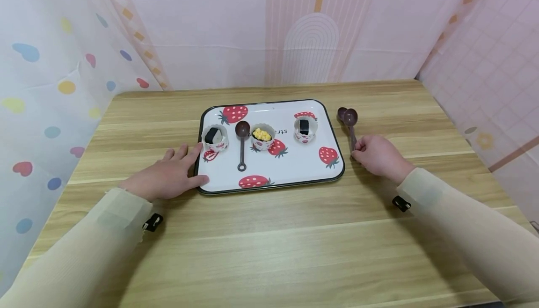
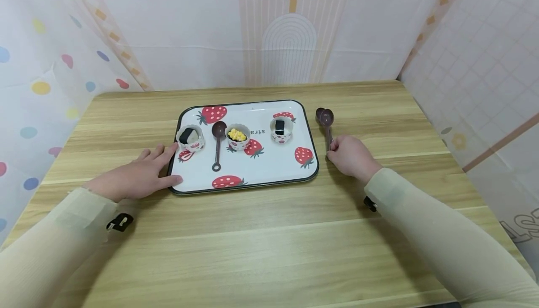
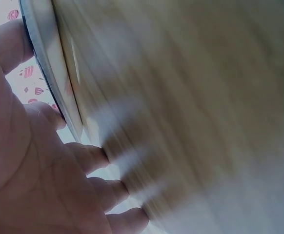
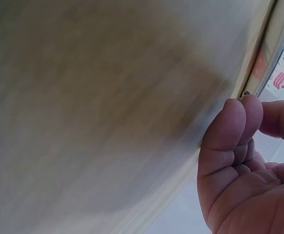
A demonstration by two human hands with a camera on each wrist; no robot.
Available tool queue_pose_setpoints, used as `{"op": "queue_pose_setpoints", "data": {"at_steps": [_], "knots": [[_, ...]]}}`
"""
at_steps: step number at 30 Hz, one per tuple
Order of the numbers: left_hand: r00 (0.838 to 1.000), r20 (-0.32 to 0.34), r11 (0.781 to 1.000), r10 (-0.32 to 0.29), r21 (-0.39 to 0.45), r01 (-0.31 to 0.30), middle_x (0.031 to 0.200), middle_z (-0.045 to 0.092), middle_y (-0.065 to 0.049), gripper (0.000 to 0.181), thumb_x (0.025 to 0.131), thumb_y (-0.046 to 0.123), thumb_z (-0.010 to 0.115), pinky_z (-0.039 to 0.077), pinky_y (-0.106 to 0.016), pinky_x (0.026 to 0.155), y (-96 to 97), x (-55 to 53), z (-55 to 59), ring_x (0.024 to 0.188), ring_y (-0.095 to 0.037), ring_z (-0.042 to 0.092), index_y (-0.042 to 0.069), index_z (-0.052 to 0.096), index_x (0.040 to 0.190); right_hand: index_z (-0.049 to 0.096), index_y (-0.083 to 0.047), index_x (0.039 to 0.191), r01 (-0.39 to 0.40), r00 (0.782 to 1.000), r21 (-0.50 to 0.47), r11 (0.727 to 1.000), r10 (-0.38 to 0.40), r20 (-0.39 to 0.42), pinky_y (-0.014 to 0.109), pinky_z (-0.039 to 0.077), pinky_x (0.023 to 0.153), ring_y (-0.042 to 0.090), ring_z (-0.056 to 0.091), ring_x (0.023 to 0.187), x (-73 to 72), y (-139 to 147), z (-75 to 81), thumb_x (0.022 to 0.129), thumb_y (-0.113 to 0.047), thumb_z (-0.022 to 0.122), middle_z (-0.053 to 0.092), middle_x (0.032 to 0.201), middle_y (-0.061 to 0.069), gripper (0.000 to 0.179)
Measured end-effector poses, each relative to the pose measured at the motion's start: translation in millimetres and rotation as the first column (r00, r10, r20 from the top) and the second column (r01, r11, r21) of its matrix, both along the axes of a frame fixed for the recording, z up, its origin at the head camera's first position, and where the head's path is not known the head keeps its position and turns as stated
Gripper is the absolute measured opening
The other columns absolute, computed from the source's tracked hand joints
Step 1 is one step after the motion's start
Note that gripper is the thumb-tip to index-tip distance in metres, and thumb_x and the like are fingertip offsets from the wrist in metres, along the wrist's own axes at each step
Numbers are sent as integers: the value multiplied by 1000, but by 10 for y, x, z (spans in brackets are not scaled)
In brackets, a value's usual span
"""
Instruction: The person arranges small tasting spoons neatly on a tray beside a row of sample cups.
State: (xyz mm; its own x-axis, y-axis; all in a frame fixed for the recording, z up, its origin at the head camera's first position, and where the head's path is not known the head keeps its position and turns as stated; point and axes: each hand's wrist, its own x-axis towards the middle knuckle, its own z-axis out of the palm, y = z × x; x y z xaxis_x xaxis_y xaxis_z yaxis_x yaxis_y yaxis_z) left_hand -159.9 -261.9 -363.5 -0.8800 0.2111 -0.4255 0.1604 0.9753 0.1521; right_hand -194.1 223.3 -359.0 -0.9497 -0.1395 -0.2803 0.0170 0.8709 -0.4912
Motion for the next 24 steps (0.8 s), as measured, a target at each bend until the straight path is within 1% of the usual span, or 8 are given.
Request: {"op": "queue_pose_setpoints", "data": {"at_steps": [4, 9, 16, 24], "knots": [[1000, 11, 1000, 14, -3, -14, 170, 5, -38, 108, 97, 78, 48, 23, -80, 117, -3, -5, -4, 151, -69, 7, 14, 2, 171, 70, 0, 106, -3, 1000, -2, 1000, 3, 4, 29, 46, 55, 16, 56, 64, 4, -9, 11, 103, -14, 61, 65, 77, 7, 17], [1000, 15, 1000, 20, -1, -19, 171, 4, -38, 108, 97, 79, 49, 25, -81, 116, 0, -3, 6, 151, -69, 7, 14, 3, 171, 70, 0, 105, 0, 1000, -2, 1000, 0, 7, 29, 46, 55, 16, 55, 64, 5, -6, 12, 104, -15, 61, 65, 76, 7, 17], [1000, -12, 1000, -9, 7, 9, 169, 7, -41, 105, 100, 72, 50, 20, -80, 119, 11, 8, 14, 150, -70, 8, 8, 4, 170, 70, 0, 103, -5, 1000, -2, 1000, 5, 5, 29, 46, 55, 16, 55, 63, 1, -4, 7, 104, -14, 61, 65, 74, 7, 17], [1000, -9, 1000, -3, 4, 3, 169, 7, -40, 105, 100, 72, 50, 22, -80, 118, 21, 13, 25, 151, -70, 8, 9, 4, 170, 70, -1, 103, -4, 1000, -4, 1000, 4, 29, 29, 45, 53, 16, 54, 62, -3, -24, 24, 106, -15, 59, 64, 74, 7, 18]]}}
